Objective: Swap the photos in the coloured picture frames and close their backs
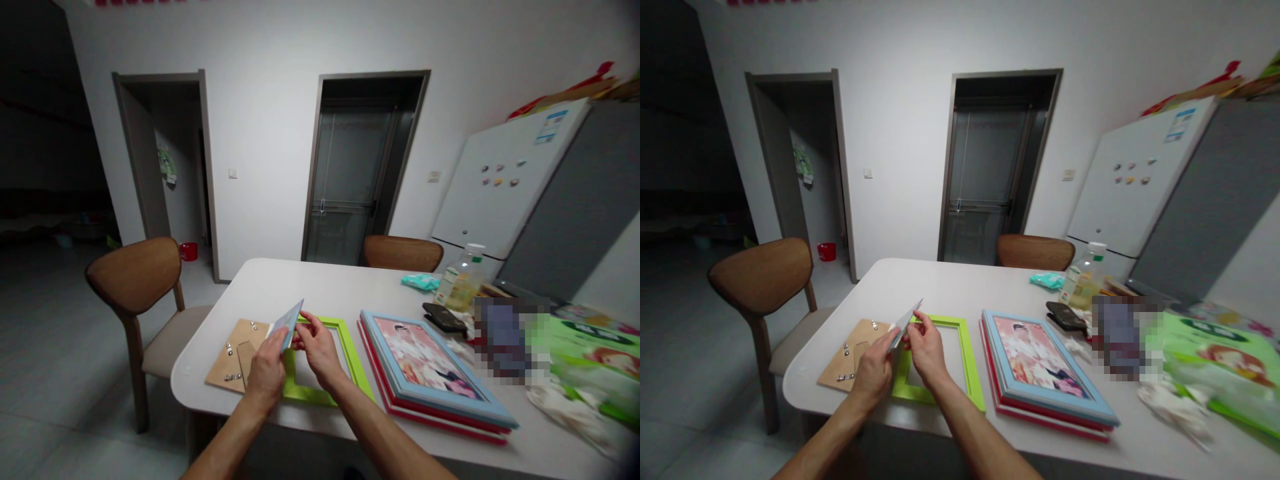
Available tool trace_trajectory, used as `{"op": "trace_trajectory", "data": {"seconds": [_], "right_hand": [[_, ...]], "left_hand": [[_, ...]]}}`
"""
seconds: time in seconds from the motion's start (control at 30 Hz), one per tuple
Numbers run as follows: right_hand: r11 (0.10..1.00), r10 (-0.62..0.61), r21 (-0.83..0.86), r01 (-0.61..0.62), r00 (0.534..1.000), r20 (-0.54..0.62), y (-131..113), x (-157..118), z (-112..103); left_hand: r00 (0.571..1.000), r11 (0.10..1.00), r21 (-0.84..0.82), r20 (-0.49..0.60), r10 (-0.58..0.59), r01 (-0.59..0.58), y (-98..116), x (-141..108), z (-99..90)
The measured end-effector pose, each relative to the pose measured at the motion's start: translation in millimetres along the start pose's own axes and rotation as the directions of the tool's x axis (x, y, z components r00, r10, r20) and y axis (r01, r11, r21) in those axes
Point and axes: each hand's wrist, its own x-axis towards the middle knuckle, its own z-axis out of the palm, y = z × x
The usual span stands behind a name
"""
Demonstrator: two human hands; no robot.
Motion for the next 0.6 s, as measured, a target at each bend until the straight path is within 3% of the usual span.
{"op": "trace_trajectory", "data": {"seconds": [0.07, 0.13, 0.23, 0.33, 0.4, 0.6], "right_hand": [[0.999, 0.021, 0.03, -0.02, 1.0, -0.018, -3.3, -1.4, -0.2], [0.993, 0.12, -0.002, -0.121, 0.991, -0.058, 2.0, -2.9, -2.4], [0.948, 0.313, 0.072, -0.31, 0.949, -0.044, 16.0, -4.6, -7.7], [0.919, 0.3, 0.268, -0.29, 0.954, 0.004, 22.5, -3.2, -18.7], [0.922, 0.26, 0.308, -0.234, 0.964, -0.045, 21.3, 0.8, -32.2], [0.947, 0.321, 0.018, -0.321, 0.94, -0.12, 18.6, 14.0, -83.6]], "left_hand": [[0.987, 0.973, -0.227, -0.14, -0.08, 0.047, 3.6, 7.9, -7.1], [0.94, 0.862, -0.491, -0.222, -0.261, 0.123, 8.9, 13.8, -9.4], [0.859, 0.68, -0.702, -0.198, -0.471, 0.211, 16.3, 17.3, 0.5], [0.861, 0.646, -0.714, -0.122, -0.494, 0.27, 19.4, 14.9, 17.5], [0.871, 0.647, -0.696, -0.062, -0.488, 0.312, 18.0, 12.0, 25.1], [0.899, 0.75, -0.519, 0.093, -0.427, 0.41, 5.0, 2.5, 24.5]]}}
